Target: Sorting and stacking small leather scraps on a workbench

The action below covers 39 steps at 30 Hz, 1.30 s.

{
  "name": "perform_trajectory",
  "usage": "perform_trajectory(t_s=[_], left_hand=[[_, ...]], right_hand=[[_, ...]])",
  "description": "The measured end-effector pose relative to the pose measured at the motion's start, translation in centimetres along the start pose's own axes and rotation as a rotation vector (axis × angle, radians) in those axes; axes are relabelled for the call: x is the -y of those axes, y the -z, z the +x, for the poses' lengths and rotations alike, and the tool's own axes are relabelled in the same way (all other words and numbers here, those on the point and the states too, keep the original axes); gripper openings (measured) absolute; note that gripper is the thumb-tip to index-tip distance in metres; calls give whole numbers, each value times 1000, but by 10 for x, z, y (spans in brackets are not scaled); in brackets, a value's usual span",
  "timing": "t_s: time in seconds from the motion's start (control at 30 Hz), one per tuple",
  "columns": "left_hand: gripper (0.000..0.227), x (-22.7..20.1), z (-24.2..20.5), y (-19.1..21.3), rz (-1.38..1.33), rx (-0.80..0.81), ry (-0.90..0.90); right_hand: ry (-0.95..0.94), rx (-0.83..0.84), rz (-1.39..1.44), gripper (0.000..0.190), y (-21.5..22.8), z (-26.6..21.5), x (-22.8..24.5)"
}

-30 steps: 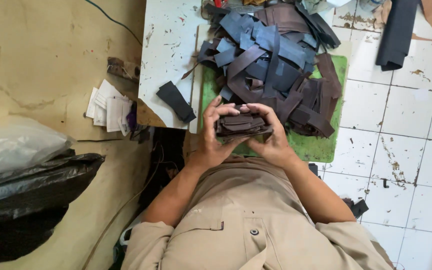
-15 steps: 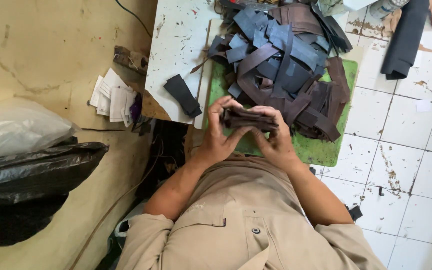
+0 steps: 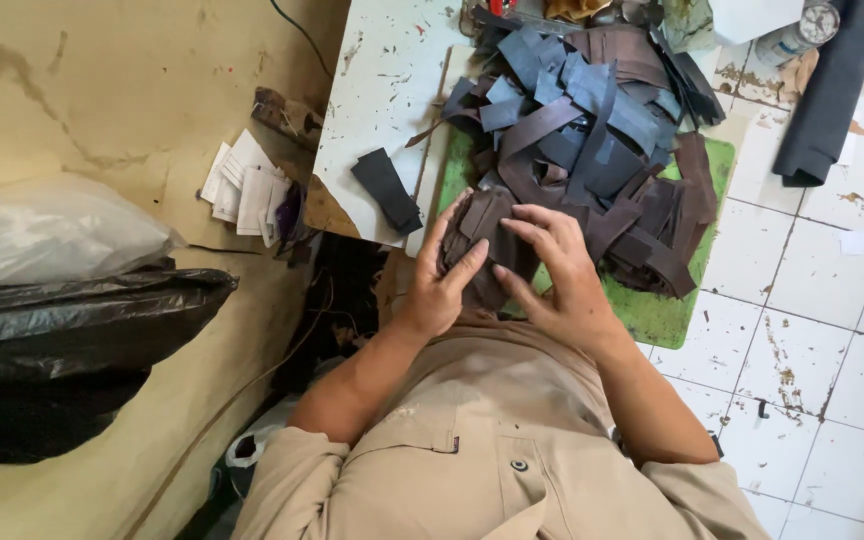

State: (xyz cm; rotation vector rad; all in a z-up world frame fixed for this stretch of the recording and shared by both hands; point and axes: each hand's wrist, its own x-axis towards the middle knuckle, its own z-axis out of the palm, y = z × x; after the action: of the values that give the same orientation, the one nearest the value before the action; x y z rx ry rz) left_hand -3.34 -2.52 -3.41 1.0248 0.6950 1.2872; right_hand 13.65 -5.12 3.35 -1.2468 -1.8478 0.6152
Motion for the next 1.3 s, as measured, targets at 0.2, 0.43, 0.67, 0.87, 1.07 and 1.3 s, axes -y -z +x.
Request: perform_trajectory(t_s=[0.2,0.43,0.67,0.87,1.07,1.3], left_hand=[[65,-12,10,10,-78,23,106],[64,-11,14,14,-202,37,185],[62,-17,17,10,-214,19,211],[61,-20,17,8,-229,-3,228],[59,-29,16,13,-207,12,260],[48,-21,7,29,-305,-45,326]], right_hand=[[-36,-108,-2,57,-12,2,-1],[-73,-174,93,54,-17,-6,-21],[-12,-175,91,65,-13,-1,-22],[6,-170,67,67,-18,-4,-26],[-47,-241,-22,62,-4,-4,-33],[-241,-354,43,64,60,18,-42]])
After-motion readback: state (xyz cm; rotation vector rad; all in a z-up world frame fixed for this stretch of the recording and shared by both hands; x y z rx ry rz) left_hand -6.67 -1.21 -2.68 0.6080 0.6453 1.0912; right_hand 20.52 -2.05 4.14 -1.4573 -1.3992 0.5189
